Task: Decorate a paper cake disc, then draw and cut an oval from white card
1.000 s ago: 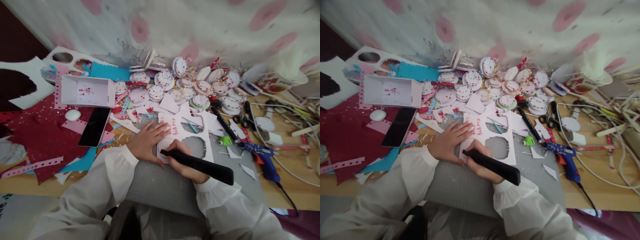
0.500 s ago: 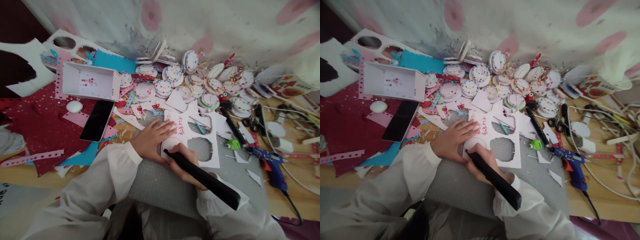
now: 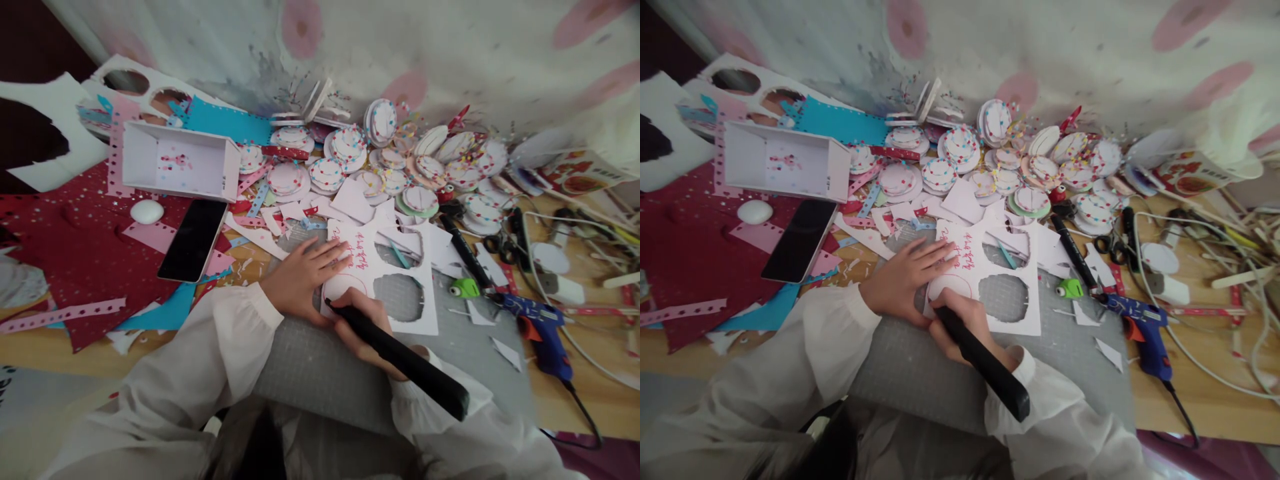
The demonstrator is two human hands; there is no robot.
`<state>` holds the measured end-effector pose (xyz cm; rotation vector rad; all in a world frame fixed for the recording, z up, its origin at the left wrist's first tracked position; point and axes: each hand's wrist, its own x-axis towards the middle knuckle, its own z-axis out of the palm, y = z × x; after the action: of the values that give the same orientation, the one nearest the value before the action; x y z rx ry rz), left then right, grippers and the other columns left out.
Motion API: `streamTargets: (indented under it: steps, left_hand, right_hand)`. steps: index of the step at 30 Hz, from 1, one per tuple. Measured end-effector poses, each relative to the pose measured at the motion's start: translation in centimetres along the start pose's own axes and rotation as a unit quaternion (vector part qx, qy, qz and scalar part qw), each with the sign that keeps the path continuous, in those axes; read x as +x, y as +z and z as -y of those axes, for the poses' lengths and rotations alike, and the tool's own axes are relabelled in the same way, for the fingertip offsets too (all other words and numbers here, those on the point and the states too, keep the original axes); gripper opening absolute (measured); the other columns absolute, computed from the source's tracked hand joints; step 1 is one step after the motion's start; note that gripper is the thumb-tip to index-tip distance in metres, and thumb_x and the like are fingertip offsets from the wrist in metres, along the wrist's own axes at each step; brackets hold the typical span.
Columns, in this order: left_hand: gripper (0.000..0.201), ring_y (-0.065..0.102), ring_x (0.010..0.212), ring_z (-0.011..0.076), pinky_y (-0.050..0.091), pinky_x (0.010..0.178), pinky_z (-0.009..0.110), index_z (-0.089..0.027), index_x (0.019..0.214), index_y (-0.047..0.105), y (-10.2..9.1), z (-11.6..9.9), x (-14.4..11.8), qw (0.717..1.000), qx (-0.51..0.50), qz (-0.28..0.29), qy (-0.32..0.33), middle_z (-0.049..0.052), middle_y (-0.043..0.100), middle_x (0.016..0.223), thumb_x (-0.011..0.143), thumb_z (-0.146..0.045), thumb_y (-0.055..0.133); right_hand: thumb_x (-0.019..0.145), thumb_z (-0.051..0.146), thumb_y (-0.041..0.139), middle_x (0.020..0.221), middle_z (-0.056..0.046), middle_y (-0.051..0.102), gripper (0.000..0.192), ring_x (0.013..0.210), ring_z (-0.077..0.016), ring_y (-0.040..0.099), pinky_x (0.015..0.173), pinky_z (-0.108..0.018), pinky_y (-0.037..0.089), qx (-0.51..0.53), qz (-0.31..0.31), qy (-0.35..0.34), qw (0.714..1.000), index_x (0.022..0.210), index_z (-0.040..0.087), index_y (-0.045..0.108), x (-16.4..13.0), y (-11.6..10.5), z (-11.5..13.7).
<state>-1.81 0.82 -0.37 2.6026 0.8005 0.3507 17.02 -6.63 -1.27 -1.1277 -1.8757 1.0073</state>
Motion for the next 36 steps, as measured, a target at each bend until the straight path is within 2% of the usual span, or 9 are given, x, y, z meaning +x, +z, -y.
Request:
streamTargets:
  steps: [7, 11, 23, 26, 31, 33, 36]
  left_hand:
    - [0.109, 0.028, 0.143, 0.0370, 0.013, 0.118, 0.052, -0.014, 0.147, 0.035, 0.1, 0.1, -0.1, 1.000, 0.000, -0.001, 0.004, 0.018, 0.029, 0.156, 0.060, -0.070, 0.069]
    - [0.109, 0.027, 0.143, 0.0364, 0.012, 0.118, 0.053, -0.011, 0.146, 0.036, 0.1, 0.1, -0.1, 1.000, 0.002, -0.005, 0.009, 0.019, 0.029, 0.155, 0.060, -0.069, 0.070]
    - [0.111, 0.026, 0.144, 0.0369, 0.013, 0.118, 0.053, -0.012, 0.147, 0.034, 0.3, 0.3, -0.1, 1.000, -0.015, -0.006, 0.012, 0.019, 0.029, 0.156, 0.059, -0.070, 0.070]
    - [0.110, 0.024, 0.145, 0.0366, 0.014, 0.118, 0.053, -0.010, 0.147, 0.033, 0.1, 0.4, -0.2, 1.000, -0.022, -0.007, 0.021, 0.020, 0.027, 0.156, 0.060, -0.067, 0.070]
    - [0.095, 0.024, 0.146, 0.0317, 0.018, 0.120, 0.048, -0.010, 0.146, 0.036, 0.0, 0.7, -0.6, 0.998, -0.024, -0.001, 0.051, 0.020, 0.029, 0.155, 0.069, -0.055, 0.070]
    - [0.099, 0.023, 0.146, 0.0320, 0.018, 0.120, 0.048, -0.010, 0.145, 0.037, 0.1, 0.8, -0.6, 0.998, -0.024, -0.001, 0.054, 0.020, 0.030, 0.155, 0.067, -0.062, 0.070]
    - [0.106, 0.019, 0.147, 0.0342, 0.016, 0.119, 0.051, -0.013, 0.146, 0.036, 0.3, 0.8, -0.5, 0.999, -0.019, -0.006, 0.046, 0.020, 0.026, 0.156, 0.064, -0.072, 0.068]
  right_hand:
    - [0.069, 0.012, 0.056, 0.062, 0.004, 0.051, 0.019, 0.054, -0.0127, 0.043, 0.051, -0.025, 0.035, 0.000, 0.003, -0.024, 1.000, 0.082, 0.025, 0.050, 0.3, -0.5, 0.6]
    - [0.068, 0.012, 0.056, 0.059, 0.005, 0.048, 0.018, 0.051, -0.0114, 0.038, 0.048, -0.025, 0.031, 0.005, 0.012, -0.011, 1.000, 0.080, 0.024, 0.049, 0.4, -0.7, 0.9]
    - [0.065, 0.010, 0.054, 0.059, 0.005, 0.046, 0.019, 0.051, -0.0115, 0.038, 0.049, -0.026, 0.029, 0.015, 0.049, 0.010, 0.999, 0.076, 0.024, 0.048, 0.2, -0.8, 0.2]
    - [0.067, 0.010, 0.056, 0.061, 0.004, 0.051, 0.018, 0.053, -0.0126, 0.043, 0.050, -0.026, 0.033, 0.022, 0.030, 0.014, 0.999, 0.078, 0.024, 0.050, 0.1, -1.0, 1.0]
    - [0.078, 0.017, 0.056, 0.075, 0.001, 0.056, 0.011, 0.066, -0.0155, 0.052, 0.059, -0.027, 0.041, 0.067, -0.040, 0.017, 0.997, 0.086, 0.025, 0.053, 0.0, -2.8, 2.0]
    - [0.081, 0.020, 0.056, 0.076, 0.001, 0.056, 0.008, 0.068, -0.0156, 0.052, 0.060, -0.027, 0.041, 0.078, -0.021, 0.000, 0.997, 0.086, 0.025, 0.053, 0.4, -3.7, 1.9]
    - [0.082, 0.022, 0.057, 0.078, 0.000, 0.058, 0.006, 0.069, -0.0159, 0.054, 0.062, -0.028, 0.043, 0.067, 0.051, -0.024, 0.996, 0.086, 0.024, 0.054, 1.4, -4.4, 1.3]
